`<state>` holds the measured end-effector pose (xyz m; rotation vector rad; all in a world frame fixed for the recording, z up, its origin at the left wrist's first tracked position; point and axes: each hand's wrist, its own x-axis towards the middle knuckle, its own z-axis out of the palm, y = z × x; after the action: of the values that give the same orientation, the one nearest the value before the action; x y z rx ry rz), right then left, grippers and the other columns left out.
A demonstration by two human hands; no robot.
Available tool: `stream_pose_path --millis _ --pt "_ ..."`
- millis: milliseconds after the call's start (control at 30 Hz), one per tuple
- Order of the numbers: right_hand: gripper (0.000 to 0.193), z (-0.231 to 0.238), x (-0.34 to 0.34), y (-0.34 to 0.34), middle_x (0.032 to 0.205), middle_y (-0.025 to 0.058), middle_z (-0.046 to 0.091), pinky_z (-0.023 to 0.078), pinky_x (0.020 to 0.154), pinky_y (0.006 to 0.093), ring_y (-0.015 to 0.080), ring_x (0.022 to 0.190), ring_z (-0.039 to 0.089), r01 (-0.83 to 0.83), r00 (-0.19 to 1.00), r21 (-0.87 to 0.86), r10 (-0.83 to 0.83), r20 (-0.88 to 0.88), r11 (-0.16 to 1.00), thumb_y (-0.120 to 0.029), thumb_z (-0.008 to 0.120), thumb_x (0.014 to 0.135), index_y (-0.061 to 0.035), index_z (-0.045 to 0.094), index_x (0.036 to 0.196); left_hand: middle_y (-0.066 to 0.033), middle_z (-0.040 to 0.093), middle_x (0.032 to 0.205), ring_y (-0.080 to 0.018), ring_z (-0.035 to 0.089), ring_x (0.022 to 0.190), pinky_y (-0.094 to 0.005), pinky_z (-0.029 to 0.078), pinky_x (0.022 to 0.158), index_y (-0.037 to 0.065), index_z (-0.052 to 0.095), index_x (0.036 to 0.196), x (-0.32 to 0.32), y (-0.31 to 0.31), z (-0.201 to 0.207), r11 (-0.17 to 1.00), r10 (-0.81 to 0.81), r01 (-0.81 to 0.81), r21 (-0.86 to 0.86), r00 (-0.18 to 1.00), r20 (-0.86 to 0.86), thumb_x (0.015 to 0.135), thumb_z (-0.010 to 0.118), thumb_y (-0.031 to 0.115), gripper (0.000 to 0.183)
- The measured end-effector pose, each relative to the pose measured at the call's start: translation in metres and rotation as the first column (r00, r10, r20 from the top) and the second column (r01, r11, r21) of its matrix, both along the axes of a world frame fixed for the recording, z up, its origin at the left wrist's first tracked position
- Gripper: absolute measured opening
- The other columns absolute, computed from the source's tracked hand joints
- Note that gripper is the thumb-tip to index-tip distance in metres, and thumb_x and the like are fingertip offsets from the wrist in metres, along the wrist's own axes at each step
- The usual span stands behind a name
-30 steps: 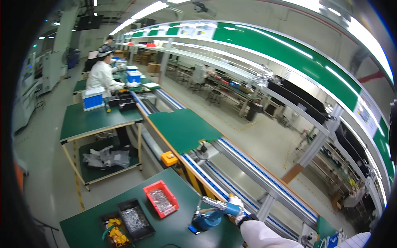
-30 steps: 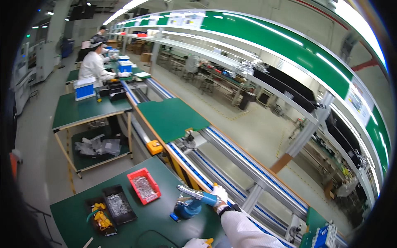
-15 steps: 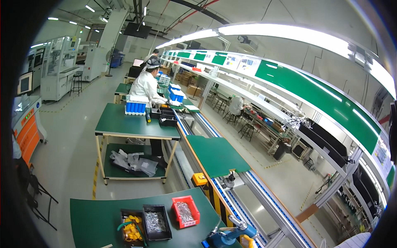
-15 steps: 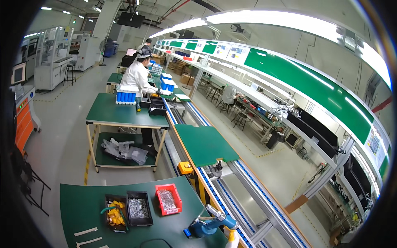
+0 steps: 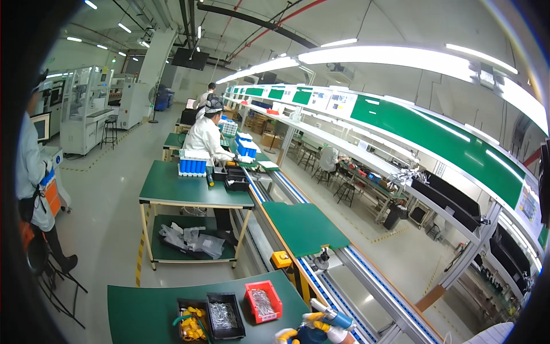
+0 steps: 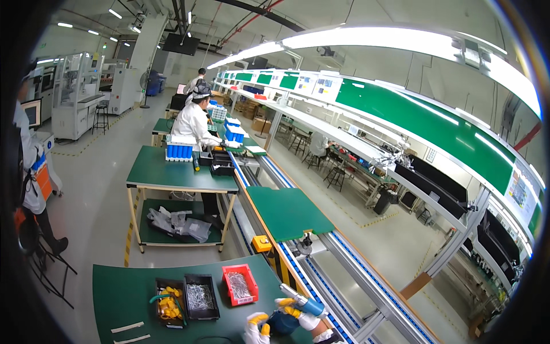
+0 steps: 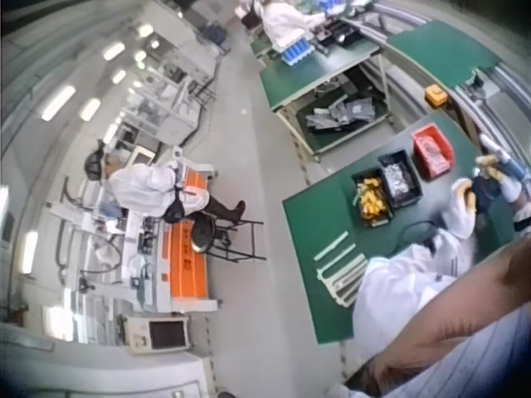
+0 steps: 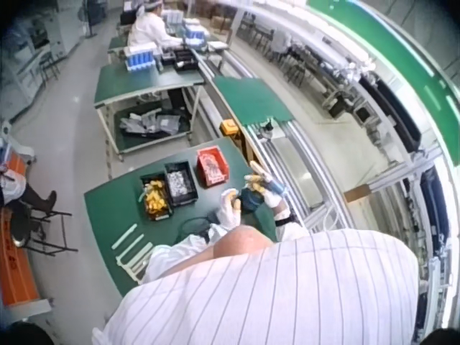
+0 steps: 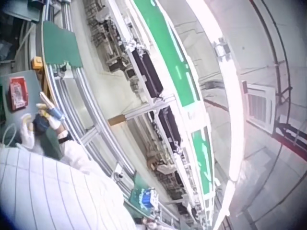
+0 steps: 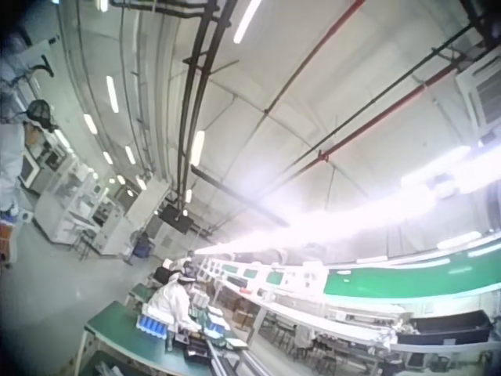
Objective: The recorder assembles a component, possibly a battery pack, by securing wires and connectors, then places it onto a moving conveyor belt for downstream processing.
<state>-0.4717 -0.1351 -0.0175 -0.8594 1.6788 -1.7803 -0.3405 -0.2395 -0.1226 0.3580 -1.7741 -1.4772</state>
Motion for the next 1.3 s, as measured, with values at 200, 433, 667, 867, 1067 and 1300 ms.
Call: stream_pose_path --millis 200,433,667,867,1067,1300 --pt "0.034 -0.028 0.048 -0.018 0.119 0.0126 0.071 0.053 0.093 0.0345 0.0204 0.103 0.067 0.317 0.860 0.104 -0.239 -0.451 0.943 -0.016 0.074 0.088 -0.0007 0.070 0.117 -0.0171 0.057 0.132 -0.0326 0.058 0.118 -0.0404 0.045 0.106 0.006 0.053 0.136 -0.021 -0.014 -0.043 0.904 -0.327 0.333 0.267 0.943 -0.068 0.104 0.048 0.014 0.034" --pt "0.038 -0.073 0.023 -0.026 0.112 0.0109 0.071 0.053 0.097 0.0306 0.0178 0.101 0.068 0.043 0.779 0.096 0.027 -0.626 0.994 -0.017 0.076 0.090 -0.0015 0.065 0.123 -0.0115 0.061 0.121 -0.0243 0.058 0.108 -0.0352 0.047 0.094 0.003 0.060 0.123 -0.042 0.012 -0.130 0.457 -0.334 0.417 0.785 0.899 -0.283 0.107 0.045 0.018 0.027" --pt "0.035 -0.065 0.028 -0.023 0.110 0.0111 0.072 0.054 0.092 0.0320 0.0187 0.098 0.068 0.082 0.842 0.111 -0.009 -0.540 0.990 -0.016 0.077 0.087 -0.0021 0.068 0.118 -0.0083 0.056 0.132 -0.0174 0.052 0.119 -0.0317 0.042 0.106 0.003 0.050 0.140 -0.027 0.013 -0.093 0.730 -0.228 0.262 0.631 0.964 -0.137 0.111 0.036 0.019 0.037" --pt "0.033 -0.065 0.032 -0.028 0.108 0.0113 0.073 0.055 0.088 0.0332 0.0194 0.095 0.069 0.102 0.842 0.091 -0.037 -0.539 0.991 -0.015 0.078 0.085 -0.0025 0.070 0.114 -0.0101 0.055 0.135 -0.0197 0.052 0.122 -0.0326 0.041 0.107 0.002 0.049 0.141 -0.018 -0.002 -0.069 0.691 -0.284 0.295 0.659 0.950 -0.127 0.110 0.038 0.018 0.037" --pt "0.030 -0.062 0.038 -0.030 0.104 0.0115 0.074 0.056 0.083 0.0344 0.0215 0.091 0.069 0.146 0.902 0.032 -0.120 -0.415 0.989 -0.014 0.080 0.082 -0.0038 0.072 0.109 -0.0118 0.054 0.138 -0.0220 0.051 0.125 -0.0335 0.040 0.108 0.001 0.047 0.142 -0.024 -0.009 -0.041 0.579 -0.319 0.284 0.764 0.941 -0.108 0.108 0.039 0.017 0.038" --pt "0.025 -0.065 0.036 -0.031 0.091 0.0117 0.072 0.055 0.077 0.0373 0.0264 0.084 0.068 0.140 0.889 -0.158 -0.194 -0.415 0.977 -0.021 0.080 0.078 -0.0059 0.073 0.097 -0.0139 0.054 0.141 -0.0247 0.051 0.128 -0.0344 0.039 0.110 -0.001 0.046 0.142 -0.027 -0.013 0.002 0.188 -0.260 0.147 0.971 0.961 -0.095 0.107 0.041 0.015 0.039"
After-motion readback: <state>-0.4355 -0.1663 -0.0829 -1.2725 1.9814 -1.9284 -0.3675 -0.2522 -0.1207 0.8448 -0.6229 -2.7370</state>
